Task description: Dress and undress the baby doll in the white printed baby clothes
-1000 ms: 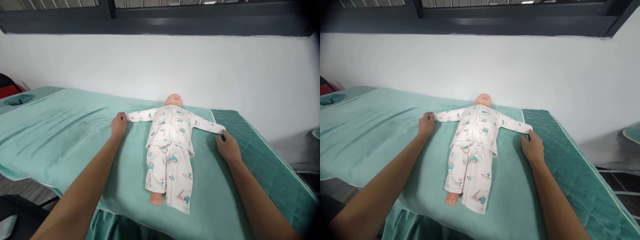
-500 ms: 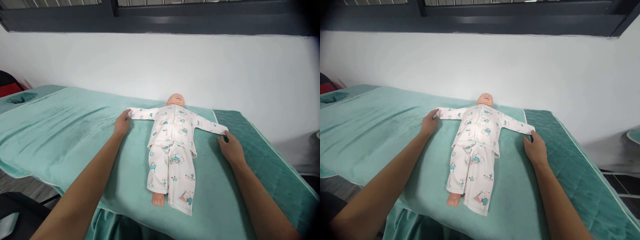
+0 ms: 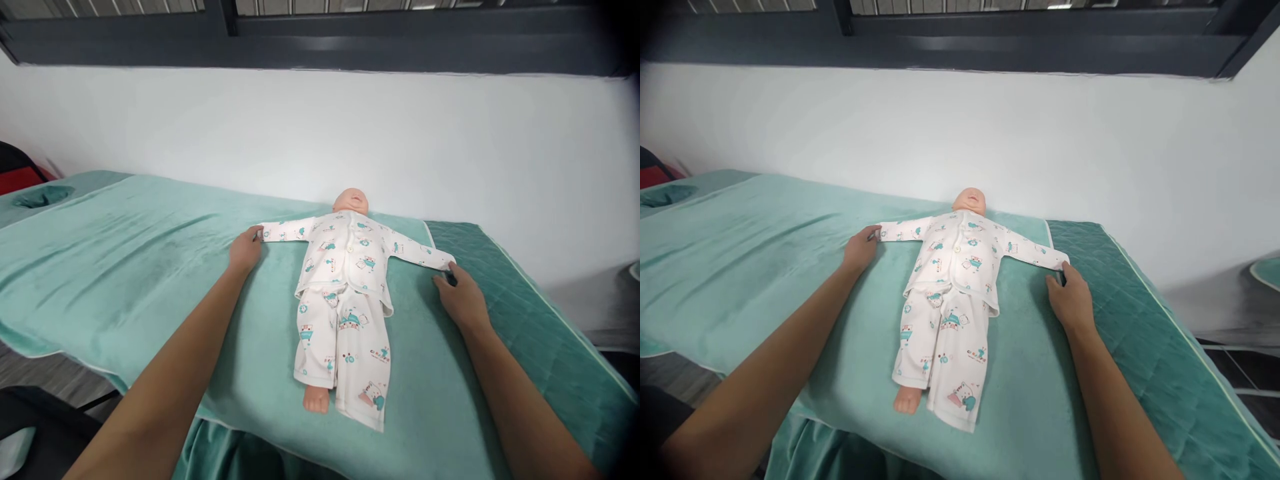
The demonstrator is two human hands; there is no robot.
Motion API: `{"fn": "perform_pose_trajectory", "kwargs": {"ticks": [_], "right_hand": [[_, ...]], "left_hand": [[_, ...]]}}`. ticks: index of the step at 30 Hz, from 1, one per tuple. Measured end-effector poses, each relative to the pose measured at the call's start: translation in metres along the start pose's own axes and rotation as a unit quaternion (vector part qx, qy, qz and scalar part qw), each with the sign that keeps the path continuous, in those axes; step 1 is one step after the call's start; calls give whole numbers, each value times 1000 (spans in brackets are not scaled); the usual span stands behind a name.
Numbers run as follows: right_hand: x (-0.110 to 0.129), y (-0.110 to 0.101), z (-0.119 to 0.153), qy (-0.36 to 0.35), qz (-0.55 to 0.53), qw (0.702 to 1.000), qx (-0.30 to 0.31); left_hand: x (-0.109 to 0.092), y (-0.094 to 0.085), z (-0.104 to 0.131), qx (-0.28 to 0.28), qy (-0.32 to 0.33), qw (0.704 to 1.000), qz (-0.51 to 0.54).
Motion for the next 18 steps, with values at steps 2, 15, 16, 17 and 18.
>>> {"fn": "perform_pose_trajectory", "kwargs": {"ticks": [2, 15, 16, 17, 18], "right_hand": [[1, -2, 2, 2, -14, 1000, -3], [10, -20, 16, 27, -115, 991, -66], [11, -22, 17, 28, -117, 990, -72], [12, -23, 19, 31, -120, 989, -77], [13, -25, 20, 34, -122, 989, -81]], "left_hand": [[1, 0, 0, 1, -5, 1000, -2], [4, 0, -2, -8, -12, 1000, 21], [4, 0, -2, -7, -11, 1000, 23], [4, 0, -2, -8, -11, 1000, 24], [4, 0, -2, -8, -10, 1000, 25]]}}
Point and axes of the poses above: each hand's wrist, its own z-axis away from the middle knuckle, its own y-axis out of the palm, x = y × z, the point moved 7 cm from there along -z, towards the middle knuckle, and after that the axes turned 2 degrees about x, right-handed, at the moved point
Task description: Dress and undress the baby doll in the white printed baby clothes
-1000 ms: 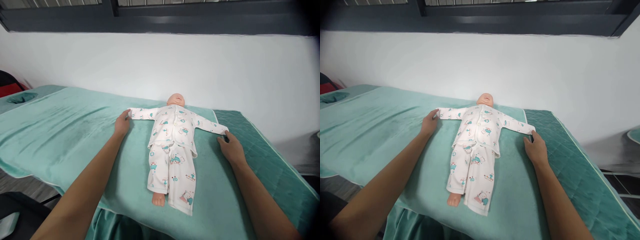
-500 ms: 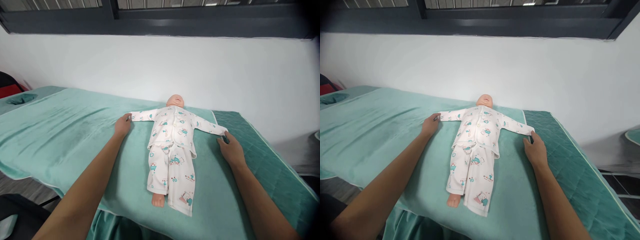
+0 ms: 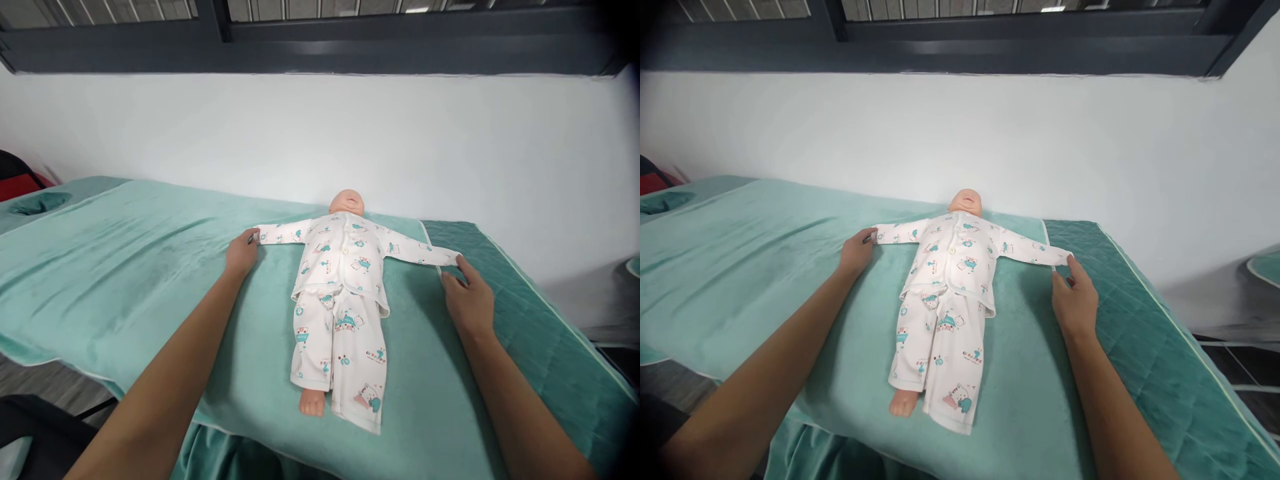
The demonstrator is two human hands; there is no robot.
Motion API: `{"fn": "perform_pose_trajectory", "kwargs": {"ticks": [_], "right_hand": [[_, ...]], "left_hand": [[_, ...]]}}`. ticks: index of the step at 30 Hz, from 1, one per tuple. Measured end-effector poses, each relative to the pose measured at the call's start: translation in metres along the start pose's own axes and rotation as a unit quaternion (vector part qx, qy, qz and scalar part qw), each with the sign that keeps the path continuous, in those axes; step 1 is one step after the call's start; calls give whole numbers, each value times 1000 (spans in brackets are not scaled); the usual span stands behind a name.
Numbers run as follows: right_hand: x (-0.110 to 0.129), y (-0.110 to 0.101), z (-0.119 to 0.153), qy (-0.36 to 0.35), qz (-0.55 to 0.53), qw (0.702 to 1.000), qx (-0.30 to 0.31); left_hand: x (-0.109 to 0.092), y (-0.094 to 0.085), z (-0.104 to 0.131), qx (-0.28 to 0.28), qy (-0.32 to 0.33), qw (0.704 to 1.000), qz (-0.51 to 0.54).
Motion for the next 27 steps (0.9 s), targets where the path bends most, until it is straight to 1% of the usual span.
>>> {"fn": "perform_pose_trajectory", "kwargs": {"ticks": [4, 7, 9, 11, 14, 17, 19, 27], "right_hand": [[4, -5, 4, 6, -6, 1000, -15], [1, -6, 2, 11, 10, 1000, -25], [-4, -3, -2, 17, 32, 999, -13], [-10, 4, -6, 20, 58, 998, 16], [-11, 11, -9, -8, 78, 996, 43], [-7, 14, -10, -49, 81, 995, 42], [-6, 15, -11, -65, 89, 993, 40], [-8, 16, -11, -62, 126, 989, 51]], "left_hand": [[1, 0, -1, -2, 1, 1000, -1], [2, 0, -2, -3, -1, 1000, -2], [2, 0, -2, -4, -1, 1000, -2], [2, 0, -2, -5, -1, 1000, -3], [2, 0, -3, -8, 3, 1000, -2], [2, 0, -3, -10, 7, 1000, -2], [1, -1, -3, -12, 10, 1000, -3], [1, -1, -2, -24, 21, 999, -7]]}}
Point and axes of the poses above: each hand's wrist, its own z-axis away from the middle knuckle, its own y-axis out of the palm, x = y × z, the point moved 7 cm from there along -z, towards the middle knuckle, and after that the axes turned 2 degrees about x, right-handed, at the moved point
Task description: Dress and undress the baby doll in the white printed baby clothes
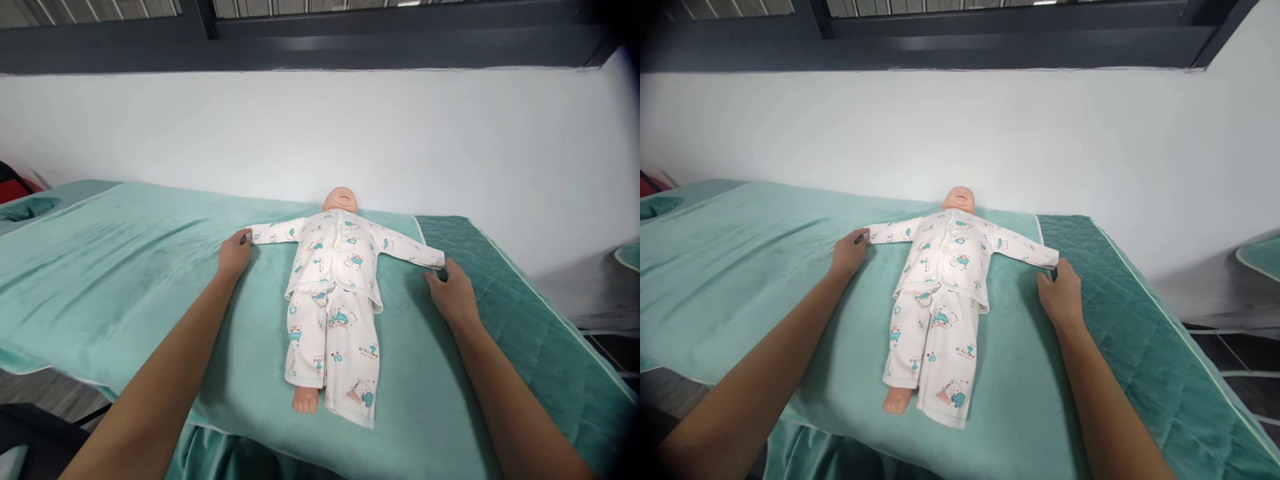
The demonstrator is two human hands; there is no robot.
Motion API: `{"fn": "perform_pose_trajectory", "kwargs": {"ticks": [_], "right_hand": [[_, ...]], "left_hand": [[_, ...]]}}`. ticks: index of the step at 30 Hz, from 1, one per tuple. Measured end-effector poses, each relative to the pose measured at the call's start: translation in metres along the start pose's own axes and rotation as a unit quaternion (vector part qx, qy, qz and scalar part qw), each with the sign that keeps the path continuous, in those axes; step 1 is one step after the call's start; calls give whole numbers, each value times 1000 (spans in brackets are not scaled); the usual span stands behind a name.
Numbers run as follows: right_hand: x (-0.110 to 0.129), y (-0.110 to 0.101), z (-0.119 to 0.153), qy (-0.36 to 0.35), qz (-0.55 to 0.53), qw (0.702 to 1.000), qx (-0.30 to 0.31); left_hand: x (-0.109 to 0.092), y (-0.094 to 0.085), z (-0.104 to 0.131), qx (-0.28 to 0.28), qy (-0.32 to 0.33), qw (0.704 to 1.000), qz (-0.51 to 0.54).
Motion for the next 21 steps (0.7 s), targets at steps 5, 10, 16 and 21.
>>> {"fn": "perform_pose_trajectory", "kwargs": {"ticks": [5, 10, 16, 21], "right_hand": [[-2, -2, -2, 8, -25, 1000, -12], [13, -17, 27, -37, -87, 993, -67], [75, -27, 169, -138, -180, 974, 18], [134, -33, 256, -210, -220, 949, 82]], "left_hand": [[-14, -9, 5, -25, 35, 999, -10], [-45, -40, 57, -106, 98, 989, 16], [-66, -50, 206, 27, 142, 981, 131], [-70, -55, 291, 44, 128, 980, 149]]}}
Point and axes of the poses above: each hand's wrist, its own z-axis away from the middle knuckle, its own y-axis out of the palm, x = y × z, the point moved 7 cm from there along -z, towards the middle knuckle, and after that the axes turned 2 degrees about x, right-handed, at the moved point
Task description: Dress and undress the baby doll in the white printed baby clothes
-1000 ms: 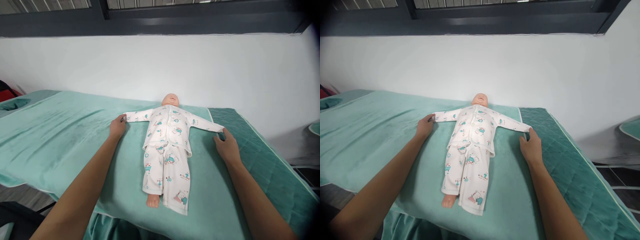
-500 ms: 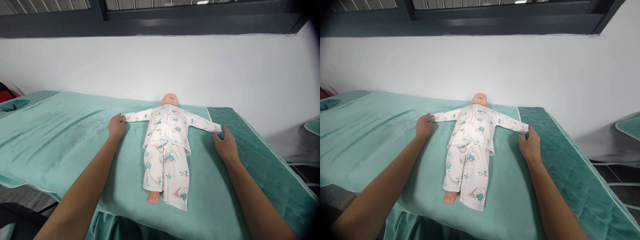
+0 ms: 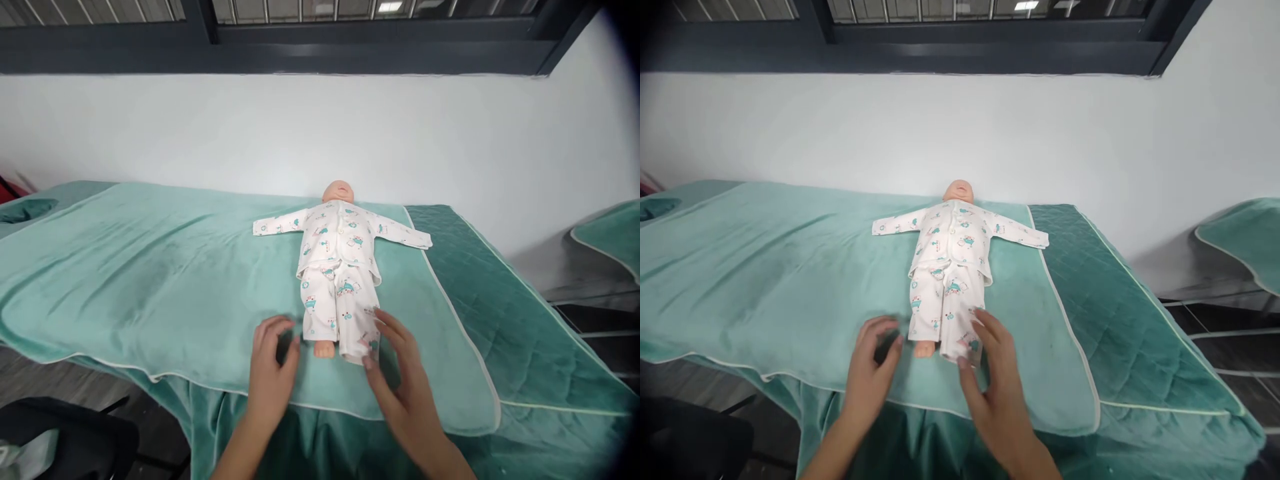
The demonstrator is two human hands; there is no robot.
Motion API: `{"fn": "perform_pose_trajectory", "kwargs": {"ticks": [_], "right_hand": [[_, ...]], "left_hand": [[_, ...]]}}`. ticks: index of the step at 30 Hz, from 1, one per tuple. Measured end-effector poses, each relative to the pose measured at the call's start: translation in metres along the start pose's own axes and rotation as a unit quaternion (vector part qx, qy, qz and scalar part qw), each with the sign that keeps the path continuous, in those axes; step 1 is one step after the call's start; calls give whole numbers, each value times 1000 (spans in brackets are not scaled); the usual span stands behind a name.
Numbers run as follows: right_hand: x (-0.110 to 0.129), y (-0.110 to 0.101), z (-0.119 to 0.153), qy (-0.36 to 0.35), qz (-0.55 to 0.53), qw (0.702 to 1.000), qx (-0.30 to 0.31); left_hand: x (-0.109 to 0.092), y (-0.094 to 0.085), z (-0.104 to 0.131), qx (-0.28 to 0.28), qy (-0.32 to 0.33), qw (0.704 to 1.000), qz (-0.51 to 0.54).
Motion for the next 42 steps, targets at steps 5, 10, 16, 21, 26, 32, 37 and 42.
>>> {"fn": "perform_pose_trajectory", "kwargs": {"ticks": [5, 10, 16, 21, 26, 32, 37, 42], "right_hand": [[33, 23, -17, -50, 144, 988, 27], [38, 38, -29, -44, 272, 959, 59], [43, 45, -26, -38, 329, 939, 88], [45, 47, -22, -50, 325, 938, 109], [37, 31, -20, -44, 335, 937, 94], [37, 30, -24, -49, 342, 935, 75], [42, 41, -30, -54, 326, 940, 84], [54, 34, -30, -83, 275, 956, 65]], "left_hand": [[-12, 9, 2, 14, -10, 998, -55], [-16, 14, -1, 35, -12, 992, -116], [-18, 13, 2, 16, -17, 989, -144], [-19, 15, -1, 20, -19, 987, -158], [-18, 9, -1, 17, -18, 997, -73], [-19, 0, 1, 15, -20, 999, 19], [-17, 1, 2, 36, -22, 999, 21], [-17, -7, 2, 40, -33, 997, 58]]}}
Point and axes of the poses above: each hand's wrist, its own z-axis away from the middle knuckle, its own y-axis out of the palm, x = y × z, the point moved 7 cm from there along -z, towards the middle knuckle, and after that the axes turned 2 degrees about x, right-handed, at the moved point
